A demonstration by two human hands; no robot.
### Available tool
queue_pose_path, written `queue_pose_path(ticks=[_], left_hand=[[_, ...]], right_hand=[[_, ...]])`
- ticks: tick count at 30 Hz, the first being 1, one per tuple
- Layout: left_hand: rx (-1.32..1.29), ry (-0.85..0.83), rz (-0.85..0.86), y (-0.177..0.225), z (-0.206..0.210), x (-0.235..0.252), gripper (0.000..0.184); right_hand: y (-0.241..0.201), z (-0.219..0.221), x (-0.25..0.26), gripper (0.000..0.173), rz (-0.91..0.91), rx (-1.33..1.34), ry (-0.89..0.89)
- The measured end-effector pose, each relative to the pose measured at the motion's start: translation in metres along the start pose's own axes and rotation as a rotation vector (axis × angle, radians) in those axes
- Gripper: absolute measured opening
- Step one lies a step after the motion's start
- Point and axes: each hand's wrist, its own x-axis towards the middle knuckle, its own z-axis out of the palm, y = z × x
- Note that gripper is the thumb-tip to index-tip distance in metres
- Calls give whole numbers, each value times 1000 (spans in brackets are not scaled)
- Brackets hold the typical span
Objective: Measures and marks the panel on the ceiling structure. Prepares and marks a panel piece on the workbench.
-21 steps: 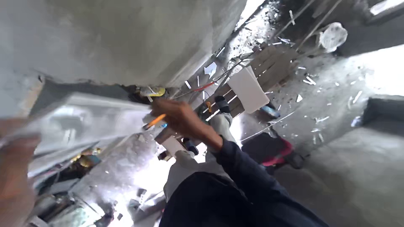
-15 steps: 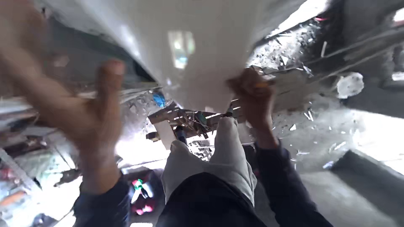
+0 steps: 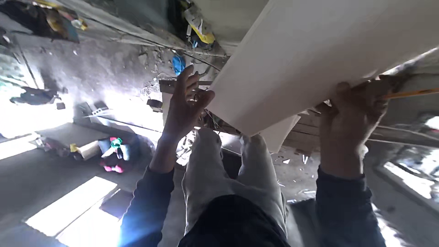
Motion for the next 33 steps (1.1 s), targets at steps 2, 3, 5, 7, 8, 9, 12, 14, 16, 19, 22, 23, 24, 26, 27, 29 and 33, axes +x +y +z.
queue_pose_path(ticks=[2, 3, 5, 7, 8, 9, 12, 14, 16, 19, 22, 23, 24, 26, 27, 29, 33], left_hand=[[30, 13, 3, -2, -8, 4, 79], [63, 29, 21, -3, -14, 4, 73], [123, 76, 47, -5, -30, -11, 56], [165, 124, -3, -2, -52, -36, 43], [186, 154, -62, -1, -62, -46, 40], [205, 192, -138, -1, -71, -57, 39], [251, 320, -265, -43, -92, -79, 44], [310, 359, -304, -64, -97, -82, 48], [325, 369, -331, -93, -101, -88, 52], [277, 367, -324, -139, -112, -104, 52], [221, 381, -342, -164, -125, -107, 52], [207, 398, -347, -173, -131, -106, 51], [199, 403, -349, -181, -139, -105, 50], [199, 410, -321, -193, -157, -103, 47], [185, 418, -306, -194, -165, -99, 45], [125, 435, -289, -172, -172, -89, 40], [115, 462, -299, -156, -182, -80, 38]], right_hand=[[5, 23, -2, 24, 66, 20, -60], [8, 36, -7, 22, 115, 17, -103], [14, 64, -24, 21, 197, 33, -150], [17, 94, -39, 15, 285, 39, -187], [21, 107, -44, 14, 324, 35, -212], [27, 118, -49, 14, 356, 37, -232], [67, 147, -59, 13, 367, 70, -257], [92, 152, -68, 14, 344, -32, -305], [102, 144, -82, 14, 386, -166, -381], [111, 122, -102, 20, 473, -194, -487], [132, 95, -113, 30, 547, -214, -494], [135, 86, -118, 30, 578, -237, -473], [134, 79, -125, 30, 611, -257, -443], [130, 68, -138, 28, 651, -283, -385], [127, 65, -142, 27, 660, -286, -356], [127, 62, -151, 24, 657, -284, -295], [130, 69, -166, 22, 652, -227, -224]])
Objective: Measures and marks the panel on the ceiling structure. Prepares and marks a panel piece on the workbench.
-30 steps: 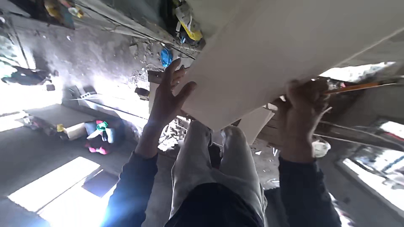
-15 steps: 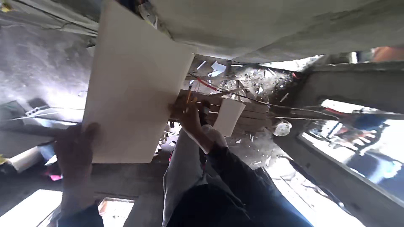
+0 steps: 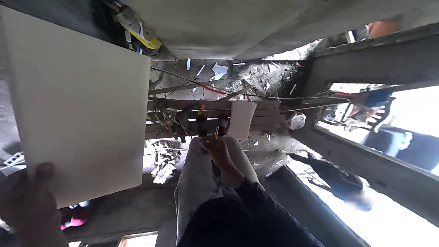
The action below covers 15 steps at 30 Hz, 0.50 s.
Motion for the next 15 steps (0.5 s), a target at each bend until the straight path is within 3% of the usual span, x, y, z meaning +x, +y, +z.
queue_pose_path(ticks=[5, 10, 12, 15], left_hand=[[74, -6, -5, -17, 3, 9, 47], [135, -28, -8, -18, 26, -2, 45], [118, -23, 9, -37, 30, -6, 46], [164, 4, 3, -103, 30, -9, 53]], right_hand=[[-3, 10, -8, 20, -23, 11, 39], [0, -13, -11, 19, -39, -56, 46], [3, -27, -10, 20, -8, -84, 54], [8, -53, -10, 21, 15, -129, 85]])
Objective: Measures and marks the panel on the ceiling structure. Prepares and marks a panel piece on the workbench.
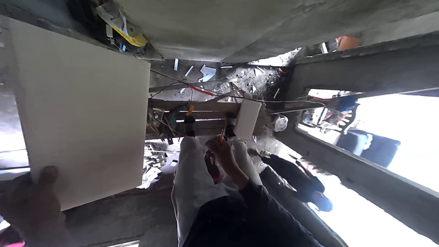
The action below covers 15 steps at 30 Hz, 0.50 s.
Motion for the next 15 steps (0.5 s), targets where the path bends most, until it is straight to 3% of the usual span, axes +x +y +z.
queue_pose_path(ticks=[6, 10, 15], left_hand=[[134, 55, -117, -25, 1, -76, 62], [17, 139, -229, -30, 11, -163, 56], [124, 185, -605, -55, 50, -265, 66]], right_hand=[[2, -68, 11, 25, -14, -121, 27], [7, -132, 42, 22, -76, -219, -2], [-17, -204, 70, 25, -74, -464, -20]])
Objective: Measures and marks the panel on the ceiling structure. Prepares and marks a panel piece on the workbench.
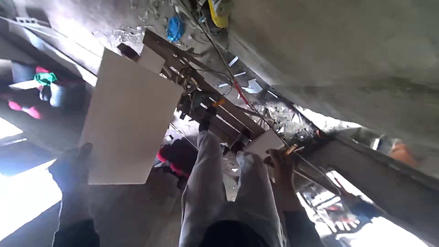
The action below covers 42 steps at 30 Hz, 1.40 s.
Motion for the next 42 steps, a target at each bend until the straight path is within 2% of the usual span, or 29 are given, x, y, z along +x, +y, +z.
queue_pose_path(ticks=[4, 7, 10, 13, 15, 18, 21, 24, 26, 28, 30, 32, 34, 35, 36, 37, 39, 42], left_hand=[[-40, -103, -134, -13, 54, -38, 64], [-130, -199, -161, -31, 137, -37, 59], [-152, -328, -103, -36, 248, -17, 53], [-227, -431, -14, -21, 366, 6, 52], [-255, -502, 25, 2, 433, 22, 52], [-243, -628, 21, 29, 518, 35, 49], [-286, -750, 53, 36, 597, 53, 49], [-401, -840, 111, 35, 663, 67, 50], [-429, -897, 153, 38, 696, 73, 51], [-411, -908, 212, 41, 719, 77, 53], [-359, -733, 258, 52, 723, 80, 53], [-252, -340, 284, 71, 718, 83, 61], [-183, 28, 301, 87, 725, 103, 91], [-152, 127, 280, 94, 732, 118, 106], [-129, 158, 259, 98, 739, 133, 116], [-112, 161, 261, 100, 749, 145, 118], [-81, 186, 301, 97, 771, 161, 109], [-127, 266, 381, 91, 791, 170, 93]], right_hand=[[13, -30, 32, 27, -50, -160, 9], [22, -24, 65, 26, -81, -264, -13], [35, 6, 108, 25, -79, -374, -71], [60, 46, 167, 31, -106, -457, -171], [77, 76, 215, 35, -183, -550, -253], [101, 122, 287, 42, -271, -838, -363], [130, 165, 365, 56, -387, -1058, -453], [161, 189, 423, 70, -341, -1134, -507], [184, 189, 454, 70, -270, -1137, -546], [204, 184, 470, 61, -216, -1068, -550], [227, 171, 477, 47, -257, -952, -494], [246, 157, 478, 41, -286, -844, -441], [263, 148, 477, 36, -309, -748, -386], [269, 147, 477, 33, -311, -709, -366], [273, 146, 477, 33, -293, -672, -357], [279, 143, 477, 34, -277, -646, -355], [297, 135, 489, 34, -299, -607, -360], [322, 130, 504, 18, -328, -499, -354]])
